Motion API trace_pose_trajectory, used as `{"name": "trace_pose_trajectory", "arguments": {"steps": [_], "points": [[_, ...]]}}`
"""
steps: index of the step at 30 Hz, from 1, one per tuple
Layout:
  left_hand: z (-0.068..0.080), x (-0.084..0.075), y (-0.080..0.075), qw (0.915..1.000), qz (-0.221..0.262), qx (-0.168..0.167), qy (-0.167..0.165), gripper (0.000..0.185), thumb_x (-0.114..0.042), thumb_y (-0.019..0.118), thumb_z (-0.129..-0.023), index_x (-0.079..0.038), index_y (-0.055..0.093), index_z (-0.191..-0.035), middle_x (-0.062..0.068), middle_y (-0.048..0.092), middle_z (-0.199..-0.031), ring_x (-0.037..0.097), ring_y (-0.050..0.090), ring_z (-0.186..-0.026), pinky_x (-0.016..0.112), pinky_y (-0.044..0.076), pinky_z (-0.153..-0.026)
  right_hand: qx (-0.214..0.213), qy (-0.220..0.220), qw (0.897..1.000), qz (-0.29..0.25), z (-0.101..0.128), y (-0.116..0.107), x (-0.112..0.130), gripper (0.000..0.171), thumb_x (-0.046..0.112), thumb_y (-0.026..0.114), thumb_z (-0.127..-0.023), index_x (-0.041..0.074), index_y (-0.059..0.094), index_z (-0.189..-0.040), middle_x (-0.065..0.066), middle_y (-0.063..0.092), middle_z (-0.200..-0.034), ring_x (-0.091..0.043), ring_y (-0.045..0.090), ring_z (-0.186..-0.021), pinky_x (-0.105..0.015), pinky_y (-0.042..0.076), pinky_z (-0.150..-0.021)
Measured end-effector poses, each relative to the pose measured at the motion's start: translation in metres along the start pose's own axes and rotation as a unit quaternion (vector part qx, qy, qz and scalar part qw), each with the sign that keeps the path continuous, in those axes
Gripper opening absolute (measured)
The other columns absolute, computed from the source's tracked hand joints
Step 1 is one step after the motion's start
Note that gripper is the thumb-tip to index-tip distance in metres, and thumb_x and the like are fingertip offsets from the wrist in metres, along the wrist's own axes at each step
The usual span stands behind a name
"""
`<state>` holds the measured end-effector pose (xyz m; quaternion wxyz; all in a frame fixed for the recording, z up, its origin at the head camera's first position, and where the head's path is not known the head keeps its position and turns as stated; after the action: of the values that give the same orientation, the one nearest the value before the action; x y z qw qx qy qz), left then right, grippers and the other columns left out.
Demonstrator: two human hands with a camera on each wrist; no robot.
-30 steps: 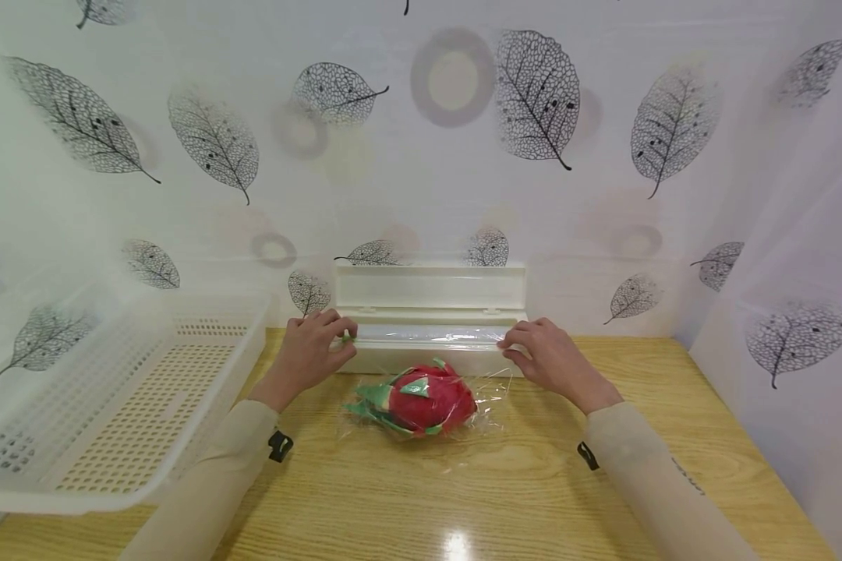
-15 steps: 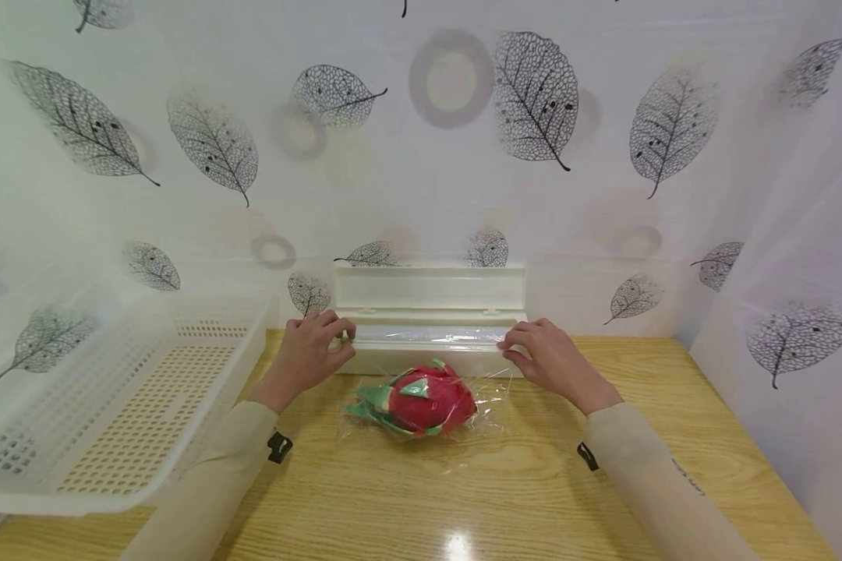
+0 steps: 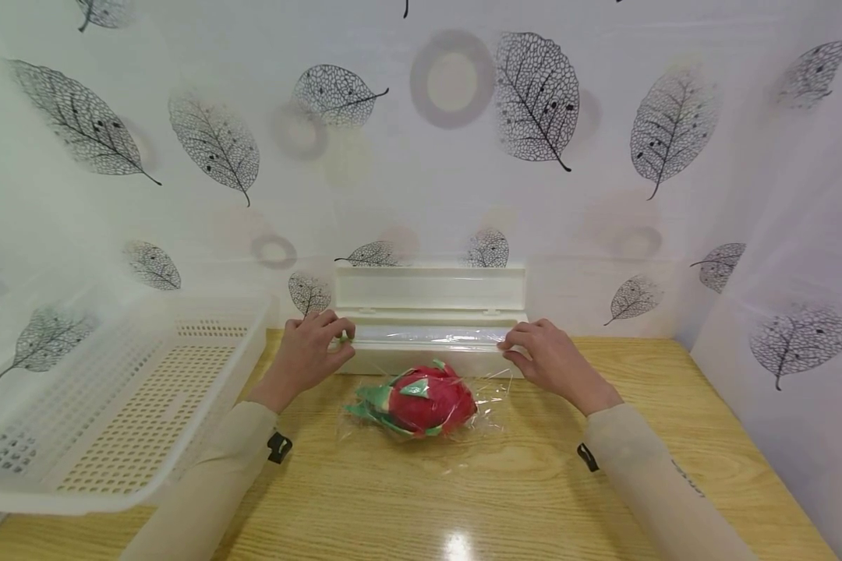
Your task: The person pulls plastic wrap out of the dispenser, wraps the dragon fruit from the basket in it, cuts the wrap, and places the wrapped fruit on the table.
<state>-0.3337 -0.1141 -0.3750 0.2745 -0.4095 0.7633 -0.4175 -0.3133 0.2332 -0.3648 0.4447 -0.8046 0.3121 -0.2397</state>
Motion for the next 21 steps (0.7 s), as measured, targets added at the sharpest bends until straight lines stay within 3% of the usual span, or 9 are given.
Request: {"name": "trace_pose_trajectory", "arguments": {"steps": [7,21], "points": [[0.0007,0.0004,-0.0002,1.0,-0.006,-0.002,0.0,0.006,-0.026,0.07,-0.094,-0.023,0.067,-0.097,-0.001,0.063,-0.091,0.024,0.057,-0.084,0.058,0.051,-0.083,0.014,0.012,1.0,-0.005,0.0003,0.0003,-0.0011,0.011,0.004,0.078,-0.086,0.012,0.078,-0.094,-0.003,0.077,-0.094,-0.034,0.07,-0.093,-0.055,0.056,-0.085],[0.002,0.0017,-0.0013,0.9999,0.0,-0.009,-0.004,0.005,-0.024,0.07,-0.094,-0.023,0.067,-0.097,-0.001,0.062,-0.088,0.024,0.057,-0.083,0.059,0.05,-0.083,0.0,0.0,1.0,0.002,0.0002,0.0001,0.0002,0.012,0.003,0.08,-0.084,0.011,0.078,-0.093,-0.003,0.077,-0.092,-0.034,0.07,-0.09,-0.054,0.057,-0.082]]}}
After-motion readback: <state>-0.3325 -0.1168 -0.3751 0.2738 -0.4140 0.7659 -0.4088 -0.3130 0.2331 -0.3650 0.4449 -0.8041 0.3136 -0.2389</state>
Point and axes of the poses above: each hand's wrist, its own z-axis away from the middle knuckle, its own y-axis out of the palm, x = y × z, the point moved 6 cm from there along -z, towards the middle knuckle
